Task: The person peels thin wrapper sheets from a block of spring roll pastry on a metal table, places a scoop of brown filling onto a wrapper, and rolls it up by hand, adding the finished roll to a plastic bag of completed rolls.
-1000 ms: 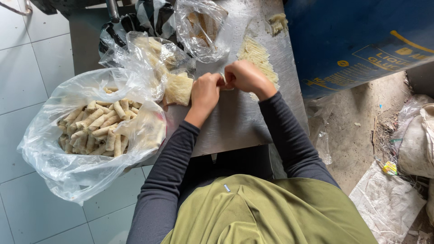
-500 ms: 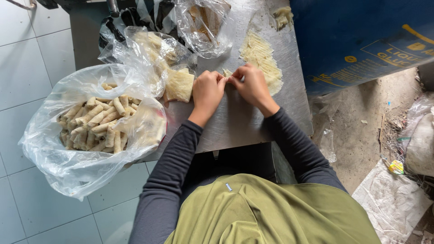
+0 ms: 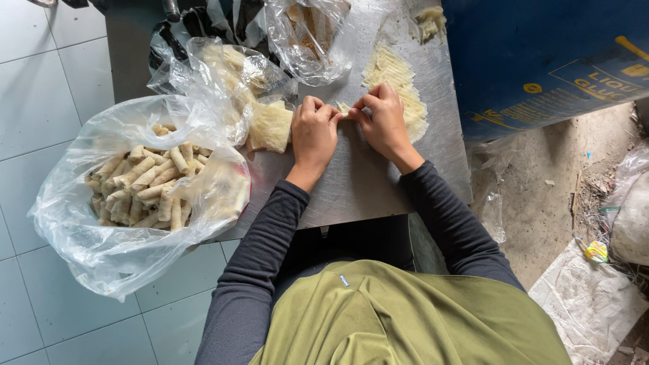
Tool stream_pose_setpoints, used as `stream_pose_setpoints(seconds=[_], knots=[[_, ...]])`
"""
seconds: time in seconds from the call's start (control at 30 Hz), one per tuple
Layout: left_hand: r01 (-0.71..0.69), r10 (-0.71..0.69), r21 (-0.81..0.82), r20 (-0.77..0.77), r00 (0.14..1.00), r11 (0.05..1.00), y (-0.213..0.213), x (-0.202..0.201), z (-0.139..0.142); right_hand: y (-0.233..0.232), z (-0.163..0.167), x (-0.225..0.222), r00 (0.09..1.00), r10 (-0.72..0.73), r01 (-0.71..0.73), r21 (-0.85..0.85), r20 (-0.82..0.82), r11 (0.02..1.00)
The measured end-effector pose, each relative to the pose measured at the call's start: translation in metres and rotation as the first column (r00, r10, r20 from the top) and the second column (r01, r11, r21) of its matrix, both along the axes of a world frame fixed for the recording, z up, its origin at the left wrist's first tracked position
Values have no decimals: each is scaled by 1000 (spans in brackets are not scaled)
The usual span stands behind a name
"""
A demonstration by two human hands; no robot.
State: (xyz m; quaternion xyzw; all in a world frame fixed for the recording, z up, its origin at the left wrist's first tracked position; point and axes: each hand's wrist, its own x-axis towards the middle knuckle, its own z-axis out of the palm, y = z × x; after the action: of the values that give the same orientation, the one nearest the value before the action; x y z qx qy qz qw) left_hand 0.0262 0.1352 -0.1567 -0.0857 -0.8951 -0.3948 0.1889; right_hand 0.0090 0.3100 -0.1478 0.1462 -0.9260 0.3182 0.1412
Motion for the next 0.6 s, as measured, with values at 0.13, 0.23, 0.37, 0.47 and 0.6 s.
stream_pose_setpoints(seconds=[0.13,0.23,0.37,0.47,0.6], knots=[[-46,35,115,99,994,992,2,-5,2,-5,4,-8,996,-62,63,-17,72,998],[-22,14,97,82,997,995,2,-4,-1,-5,8,-5,999,-28,23,117,42,993],[43,-46,-81,-26,999,996,-1,-1,-6,-2,12,3,995,58,-43,176,-84,983],[10,-22,-151,-75,997,989,5,-2,-8,-6,8,10,989,26,1,182,-146,983],[-38,38,-140,-3,999,989,9,15,-5,-9,4,25,995,-38,52,158,-88,986]])
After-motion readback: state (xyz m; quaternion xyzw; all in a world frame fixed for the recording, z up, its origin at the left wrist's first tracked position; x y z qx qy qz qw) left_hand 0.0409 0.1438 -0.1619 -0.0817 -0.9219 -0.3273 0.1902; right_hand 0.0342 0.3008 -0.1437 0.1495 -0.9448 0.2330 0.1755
